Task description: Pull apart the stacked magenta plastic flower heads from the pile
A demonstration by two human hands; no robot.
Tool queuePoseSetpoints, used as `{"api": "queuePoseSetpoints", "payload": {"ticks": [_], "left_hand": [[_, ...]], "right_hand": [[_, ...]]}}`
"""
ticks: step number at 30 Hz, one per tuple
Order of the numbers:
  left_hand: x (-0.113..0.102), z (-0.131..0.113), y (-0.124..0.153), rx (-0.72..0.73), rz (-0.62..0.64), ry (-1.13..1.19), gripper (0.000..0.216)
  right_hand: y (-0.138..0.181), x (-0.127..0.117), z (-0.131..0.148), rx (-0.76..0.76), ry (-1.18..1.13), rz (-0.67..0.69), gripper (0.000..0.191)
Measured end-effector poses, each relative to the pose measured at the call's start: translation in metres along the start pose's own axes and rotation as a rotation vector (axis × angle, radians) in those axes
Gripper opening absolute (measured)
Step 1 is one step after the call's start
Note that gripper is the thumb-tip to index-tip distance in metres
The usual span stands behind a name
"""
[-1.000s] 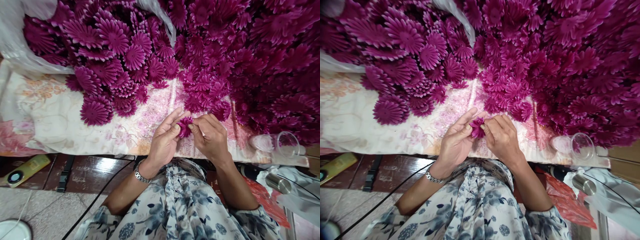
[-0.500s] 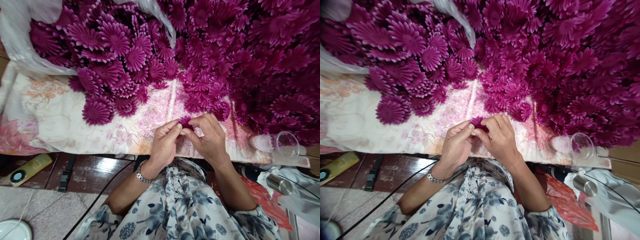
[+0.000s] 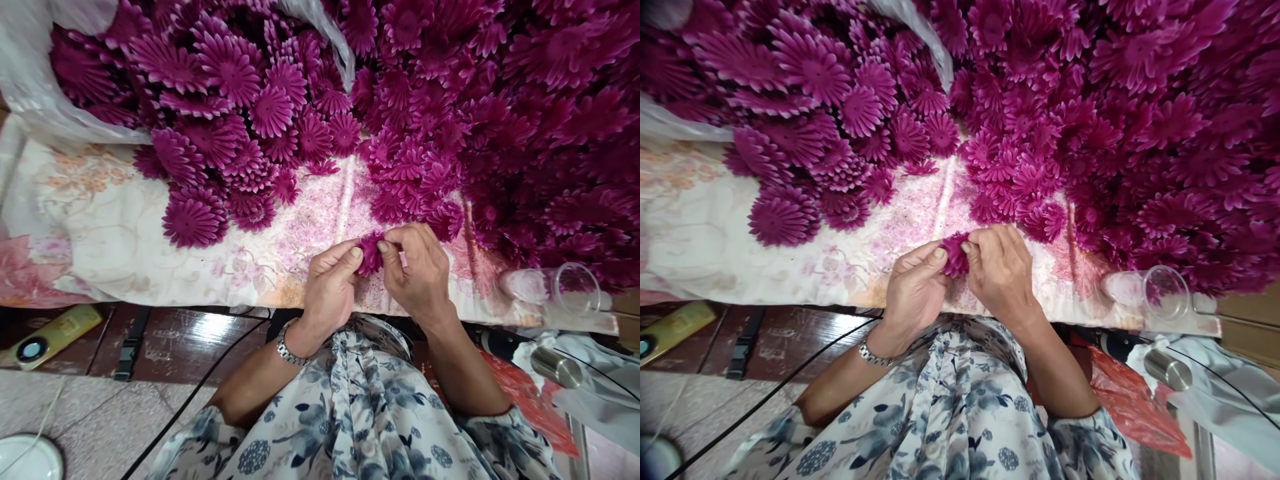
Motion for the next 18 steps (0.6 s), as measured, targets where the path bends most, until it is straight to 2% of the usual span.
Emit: {"api": "queuePoseSetpoints", "payload": {"ticks": [2, 5, 8, 10, 13, 15, 18], "left_hand": [[-0.001, 0.000, -0.001, 0.004, -0.014, 0.002, 0.021], [-0.003, 0.000, -0.003, -0.014, -0.024, 0.021, 0.021], [-0.001, 0.000, -0.004, -0.033, -0.013, 0.042, 0.021], [0.000, 0.000, -0.003, -0.032, -0.006, 0.039, 0.021], [0.001, 0.001, -0.003, -0.031, -0.001, 0.006, 0.022], [0.002, 0.002, -0.002, -0.039, 0.015, -0.022, 0.023], [0.001, 0.003, -0.001, -0.047, 0.038, -0.053, 0.024]], "right_hand": [[-0.002, -0.009, -0.014, 0.040, 0.047, -0.071, 0.008], [-0.005, -0.029, -0.043, 0.126, 0.258, -0.185, 0.006], [-0.008, -0.041, -0.057, 0.195, 0.385, -0.163, 0.010], [-0.009, -0.038, -0.049, 0.173, 0.277, -0.108, 0.009], [-0.007, -0.018, -0.023, 0.110, -0.044, 0.054, 0.010], [-0.004, -0.005, -0.012, 0.132, -0.182, 0.152, 0.012], [-0.001, 0.003, -0.008, 0.184, -0.230, 0.164, 0.014]]}}
Point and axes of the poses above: each hand's wrist, its own y-axis away from the middle knuckle, its own x-axis out of the palm, z = x × y, the point moved 3 cm from there along -y, towards the middle knuckle, and after that the axes turned 11 degrees about -z, right-handed, at the moved point
